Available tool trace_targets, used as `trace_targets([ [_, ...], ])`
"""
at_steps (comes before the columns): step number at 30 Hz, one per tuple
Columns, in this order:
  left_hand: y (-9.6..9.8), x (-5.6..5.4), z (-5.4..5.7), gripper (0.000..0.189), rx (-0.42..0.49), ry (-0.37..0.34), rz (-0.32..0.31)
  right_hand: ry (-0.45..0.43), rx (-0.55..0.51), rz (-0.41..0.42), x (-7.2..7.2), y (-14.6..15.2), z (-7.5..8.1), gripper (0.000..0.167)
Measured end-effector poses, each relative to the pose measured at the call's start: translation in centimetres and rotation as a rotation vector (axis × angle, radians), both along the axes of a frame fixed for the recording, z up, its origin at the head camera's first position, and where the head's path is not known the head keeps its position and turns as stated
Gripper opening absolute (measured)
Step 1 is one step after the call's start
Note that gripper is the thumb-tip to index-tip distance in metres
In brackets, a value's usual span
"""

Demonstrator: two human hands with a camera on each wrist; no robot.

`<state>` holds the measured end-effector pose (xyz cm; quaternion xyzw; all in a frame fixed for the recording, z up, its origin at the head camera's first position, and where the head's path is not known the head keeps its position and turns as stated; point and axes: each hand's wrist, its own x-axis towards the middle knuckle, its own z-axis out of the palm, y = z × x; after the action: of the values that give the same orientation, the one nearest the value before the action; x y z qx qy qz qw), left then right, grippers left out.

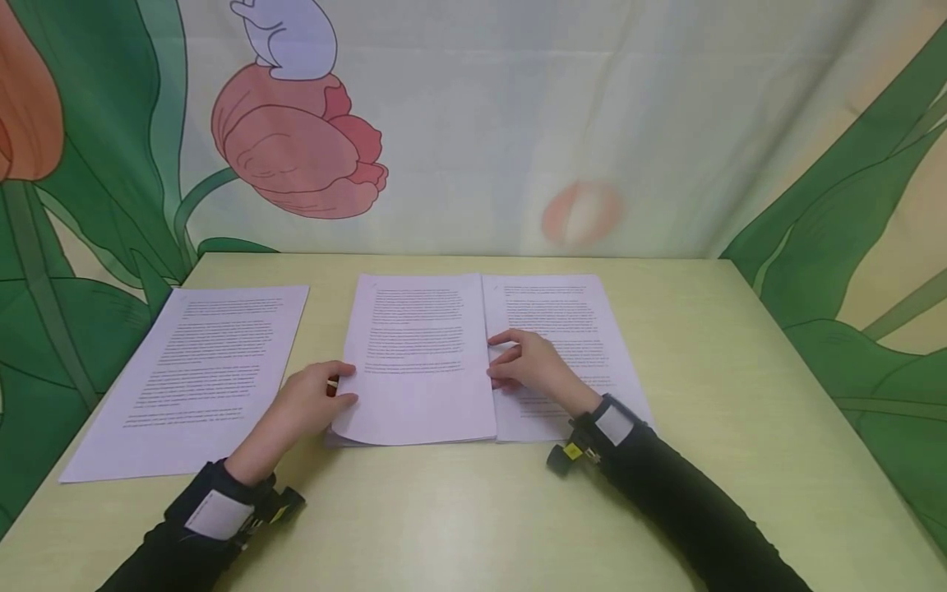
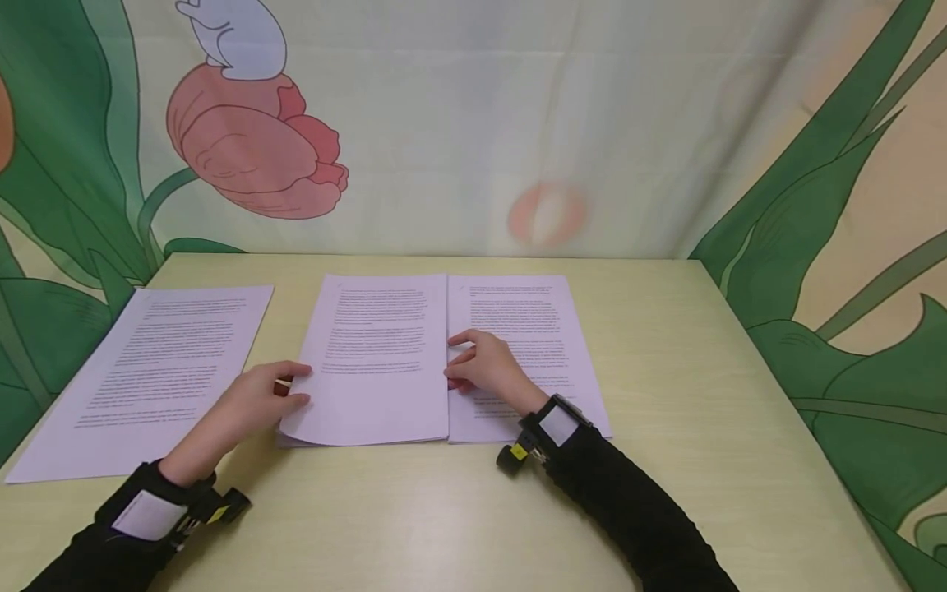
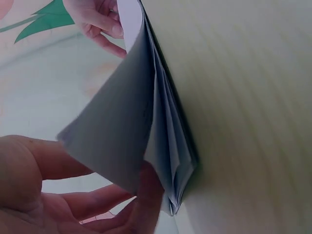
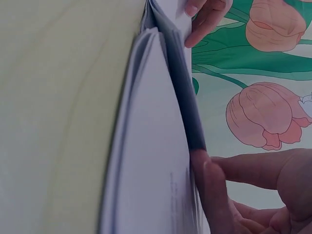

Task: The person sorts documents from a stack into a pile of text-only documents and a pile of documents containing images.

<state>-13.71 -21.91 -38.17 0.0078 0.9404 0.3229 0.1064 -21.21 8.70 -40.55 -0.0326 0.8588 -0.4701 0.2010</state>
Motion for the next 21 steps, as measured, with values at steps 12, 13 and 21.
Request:
trace_targets([
  [12,0.54,0.35,0.01,0.041,-0.082,0.057,-0.057,0.018,0.015,0.036,-0.06,0.07,-0.49,0.049],
  [13,0.61,0.38,0.01,0.041,-0.088,0.053,-0.057,0.018,0.010,0.035,-0.06,0.06,-0.52,0.049],
  [21,0.87,0.33,0.07,0.038,-0.124,0.009,-0.080,0.028,0.007,0.018,-0.21,0.17,-0.99,0.048],
])
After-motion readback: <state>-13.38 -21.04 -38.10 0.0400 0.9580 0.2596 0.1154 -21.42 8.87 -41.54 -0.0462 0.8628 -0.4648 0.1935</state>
